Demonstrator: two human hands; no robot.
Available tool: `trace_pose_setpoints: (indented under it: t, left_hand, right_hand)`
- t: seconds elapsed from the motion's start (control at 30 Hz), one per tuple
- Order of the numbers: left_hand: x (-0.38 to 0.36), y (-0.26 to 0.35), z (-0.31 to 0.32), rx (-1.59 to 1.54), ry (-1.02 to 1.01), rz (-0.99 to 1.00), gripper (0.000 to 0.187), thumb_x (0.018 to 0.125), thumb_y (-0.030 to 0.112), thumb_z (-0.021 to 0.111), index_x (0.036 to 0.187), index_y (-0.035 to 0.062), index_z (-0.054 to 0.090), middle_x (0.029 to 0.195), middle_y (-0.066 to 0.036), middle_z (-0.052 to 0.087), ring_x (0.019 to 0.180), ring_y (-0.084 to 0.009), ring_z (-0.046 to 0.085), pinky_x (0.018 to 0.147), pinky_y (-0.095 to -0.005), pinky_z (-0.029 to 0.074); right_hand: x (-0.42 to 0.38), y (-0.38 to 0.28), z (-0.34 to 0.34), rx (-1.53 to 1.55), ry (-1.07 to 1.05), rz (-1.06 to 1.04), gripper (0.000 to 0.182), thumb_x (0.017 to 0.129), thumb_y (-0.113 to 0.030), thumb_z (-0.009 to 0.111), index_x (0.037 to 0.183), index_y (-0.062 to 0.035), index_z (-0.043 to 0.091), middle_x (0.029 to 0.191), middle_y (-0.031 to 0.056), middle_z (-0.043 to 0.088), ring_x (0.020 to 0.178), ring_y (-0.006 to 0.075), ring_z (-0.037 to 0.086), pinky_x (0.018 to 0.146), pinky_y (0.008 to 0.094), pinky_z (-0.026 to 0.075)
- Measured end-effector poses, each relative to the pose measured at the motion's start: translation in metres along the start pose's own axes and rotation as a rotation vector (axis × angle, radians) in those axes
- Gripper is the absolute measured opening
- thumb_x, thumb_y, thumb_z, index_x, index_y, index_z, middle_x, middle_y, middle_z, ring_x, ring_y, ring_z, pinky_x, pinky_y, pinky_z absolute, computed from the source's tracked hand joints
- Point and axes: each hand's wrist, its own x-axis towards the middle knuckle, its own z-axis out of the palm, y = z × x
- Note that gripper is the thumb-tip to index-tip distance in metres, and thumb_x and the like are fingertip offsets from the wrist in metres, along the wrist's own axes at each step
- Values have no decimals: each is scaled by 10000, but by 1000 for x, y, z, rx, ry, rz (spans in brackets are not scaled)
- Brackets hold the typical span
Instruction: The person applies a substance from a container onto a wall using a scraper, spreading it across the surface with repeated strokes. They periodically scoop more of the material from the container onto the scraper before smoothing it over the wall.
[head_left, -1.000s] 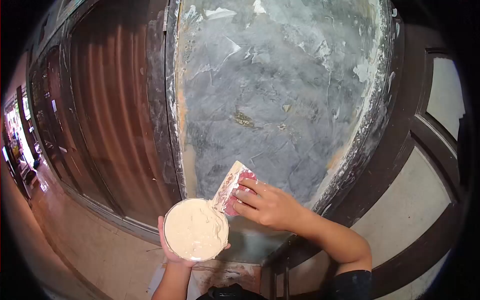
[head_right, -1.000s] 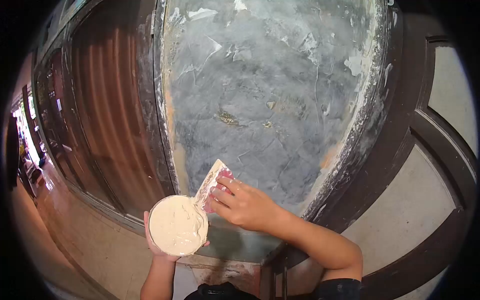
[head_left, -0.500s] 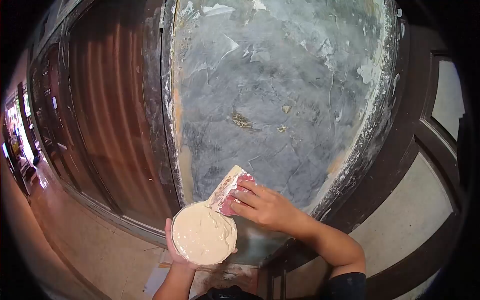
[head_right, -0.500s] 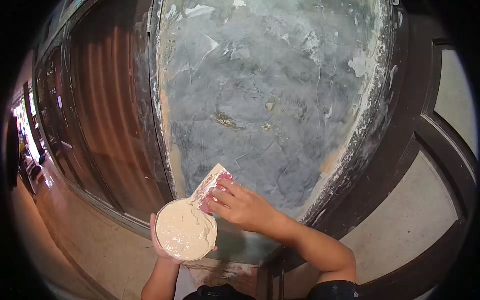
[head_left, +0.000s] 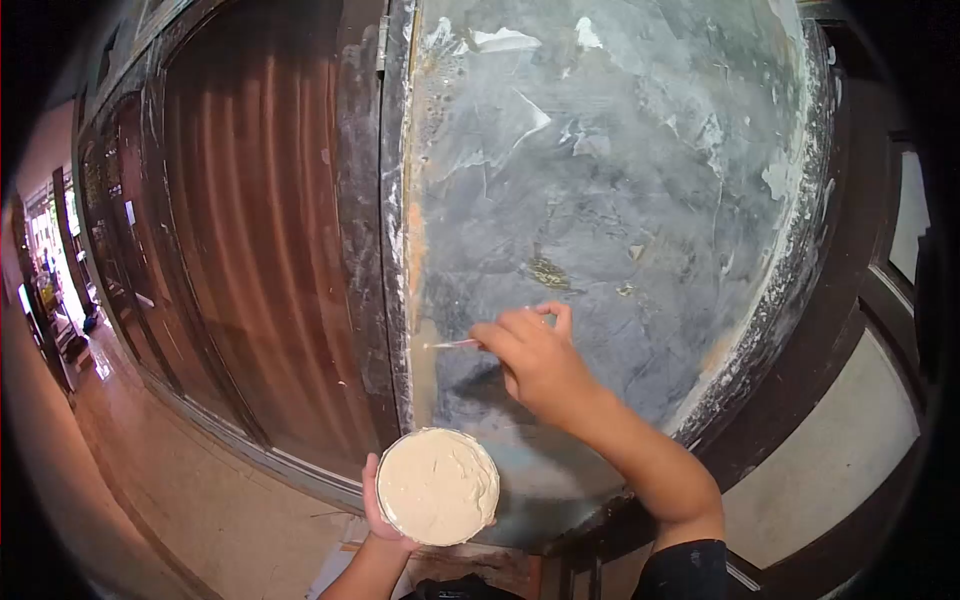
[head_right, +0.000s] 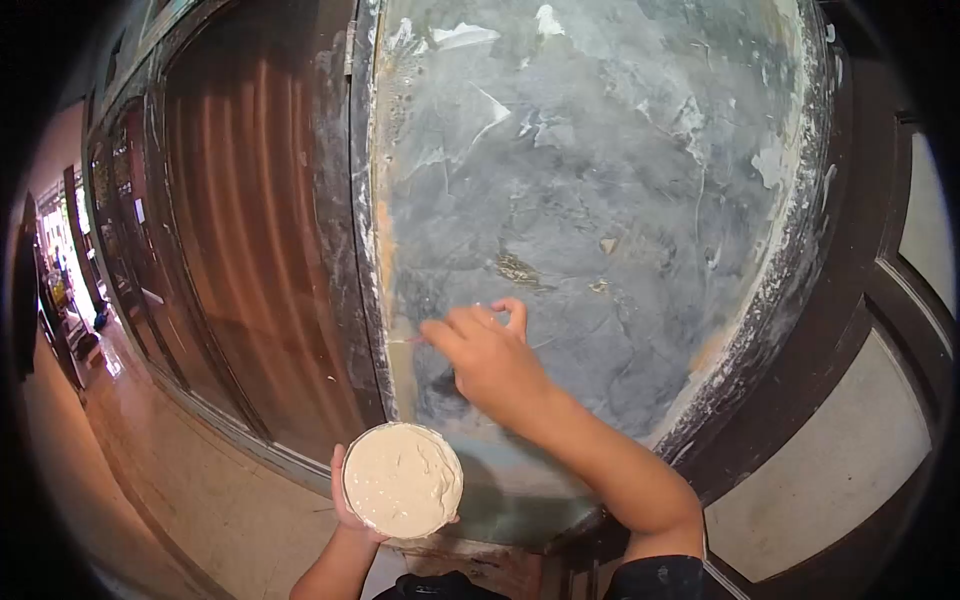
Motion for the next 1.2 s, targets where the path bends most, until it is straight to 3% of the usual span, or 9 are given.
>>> trace_pose_setpoints:
  t: [0.07,0.17,0.3,0.5,0.7,0.9,1.1,1.17,1.2]
  left_hand:
    - [-7,15,-8,-109,-76,18,979,922,833,311,1623,149,347,1644,-201,370,1421,-515,446,1032,-852,358]
    - [-16,36,-12,-450,-54,49,985,907,851,323,1621,173,351,1653,-192,355,1427,-531,427,1020,-878,341]
    - [-25,61,-27,-175,-127,111,989,904,857,323,1618,174,355,1643,-198,367,1423,-533,429,1013,-885,337]
    - [-33,90,-43,75,30,219,997,894,864,338,1604,165,370,1614,-219,401,1375,-550,474,980,-878,379]
    - [-25,104,-43,-12,-38,210,989,906,845,341,1602,141,357,1599,-226,413,1369,-544,483,981,-868,395]
    - [-15,104,-56,-73,-91,196,971,914,836,338,1604,153,358,1619,-192,400,1389,-534,462,988,-876,375]
    - [-9,104,-58,-12,-12,193,906,940,816,322,1596,194,384,1622,-184,398,1383,-531,469,978,-885,367]
    - [-7,103,-55,-20,-60,216,903,943,814,316,1596,194,383,1620,-186,400,1389,-530,462,984,-885,362]
    - [-12,104,-44,-482,-40,176,897,940,813,319,1594,202,384,1615,-189,404,1384,-535,465,974,-886,373]
  right_hand:
    - [28,15,14,91,126,34,358,844,10,683,1179,-105,637,1047,50,665,992,265,617,891,435,379]
    - [53,24,46,116,188,116,253,956,-216,707,1161,-85,637,1001,96,649,976,312,597,872,458,365]
    - [59,28,88,-55,124,118,357,918,-400,748,1037,-80,642,944,112,636,901,325,578,813,461,345]
    - [60,28,121,-109,140,139,324,899,-401,741,985,-102,654,931,84,631,893,294,573,813,472,343]
    - [80,39,104,-161,270,151,297,907,-393,733,975,-114,656,892,73,628,880,290,571,810,474,345]
    - [64,31,128,-199,117,42,313,898,-413,741,972,-121,659,881,73,632,882,297,583,845,497,337]
    - [102,51,76,-201,406,147,317,900,-390,762,996,-100,676,908,71,682,863,295,594,818,474,330]
    - [85,38,95,-142,291,126,291,905,-396,755,965,-120,688,887,62,680,843,298,597,826,479,331]
    - [73,25,106,-79,181,118,283,918,-415,732,941,-136,692,880,61,678,845,300,600,818,492,335]
